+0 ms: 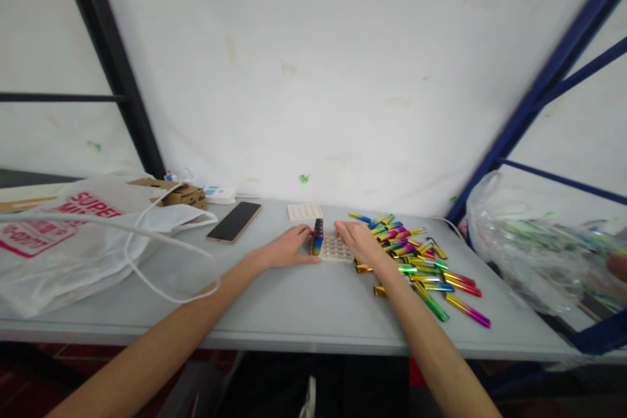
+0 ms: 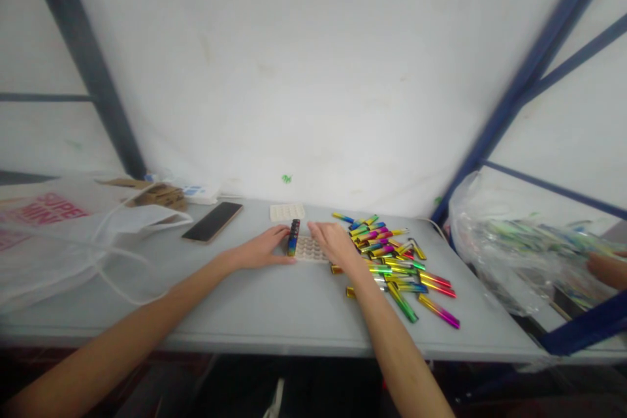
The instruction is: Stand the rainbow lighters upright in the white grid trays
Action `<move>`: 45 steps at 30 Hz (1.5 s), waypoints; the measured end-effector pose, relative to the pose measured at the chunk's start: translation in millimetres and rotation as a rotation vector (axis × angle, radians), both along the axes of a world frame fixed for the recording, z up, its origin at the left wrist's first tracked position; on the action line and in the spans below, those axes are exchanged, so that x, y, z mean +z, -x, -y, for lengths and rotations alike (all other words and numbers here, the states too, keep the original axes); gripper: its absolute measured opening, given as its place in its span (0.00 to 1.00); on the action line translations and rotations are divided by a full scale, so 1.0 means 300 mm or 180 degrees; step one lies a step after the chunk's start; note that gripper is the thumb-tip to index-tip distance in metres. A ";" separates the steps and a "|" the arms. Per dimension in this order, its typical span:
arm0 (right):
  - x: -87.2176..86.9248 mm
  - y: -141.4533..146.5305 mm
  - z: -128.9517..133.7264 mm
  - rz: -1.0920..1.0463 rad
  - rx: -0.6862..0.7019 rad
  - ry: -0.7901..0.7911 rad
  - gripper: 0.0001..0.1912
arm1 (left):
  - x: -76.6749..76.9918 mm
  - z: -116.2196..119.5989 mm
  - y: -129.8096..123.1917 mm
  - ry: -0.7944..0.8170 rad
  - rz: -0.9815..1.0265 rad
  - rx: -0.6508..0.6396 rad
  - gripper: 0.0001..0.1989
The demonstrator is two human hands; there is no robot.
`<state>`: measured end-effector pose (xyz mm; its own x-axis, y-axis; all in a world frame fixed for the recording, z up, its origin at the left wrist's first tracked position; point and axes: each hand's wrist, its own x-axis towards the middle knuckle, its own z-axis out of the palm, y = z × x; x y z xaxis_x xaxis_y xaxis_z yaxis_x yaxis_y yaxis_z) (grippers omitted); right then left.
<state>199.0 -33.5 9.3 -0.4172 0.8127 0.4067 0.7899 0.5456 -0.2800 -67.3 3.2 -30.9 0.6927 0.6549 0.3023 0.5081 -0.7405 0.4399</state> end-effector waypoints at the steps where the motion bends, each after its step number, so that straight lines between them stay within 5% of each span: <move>1: -0.002 -0.033 -0.015 -0.0045 -0.0195 -0.0111 0.27 | 0.003 0.001 -0.001 0.0020 -0.0016 0.0013 0.36; 5: -0.027 -0.158 -0.068 0.0100 -0.0996 -0.0227 0.14 | 0.014 0.004 -0.004 0.0080 -0.0058 0.0045 0.37; 8: -0.050 -0.218 -0.086 0.0223 -0.1196 -0.0007 0.12 | 0.017 0.004 -0.005 0.0064 -0.0013 0.0013 0.35; 21: -0.046 -0.273 -0.094 0.0354 -0.0775 0.0597 0.04 | 0.019 0.006 -0.007 0.0082 -0.0093 0.0072 0.35; 30: -0.051 -0.263 -0.080 0.0284 -0.0778 0.0293 0.06 | 0.024 0.010 -0.005 0.0086 -0.0027 0.0035 0.35; 37: -0.018 -0.231 -0.075 -0.1241 -0.0670 0.0033 0.15 | 0.018 0.005 -0.005 0.0090 -0.0028 0.0033 0.36; 45: 0.002 -0.087 -0.053 -0.3590 -0.0023 0.0948 0.31 | 0.013 0.003 -0.006 0.0109 -0.0039 0.0048 0.37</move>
<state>225.2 -17.6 10.0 0.0643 0.9394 0.3367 0.0142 0.3365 -0.9416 -65.5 2.2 -27.0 0.6861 0.6751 0.2712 0.5246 -0.7173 0.4586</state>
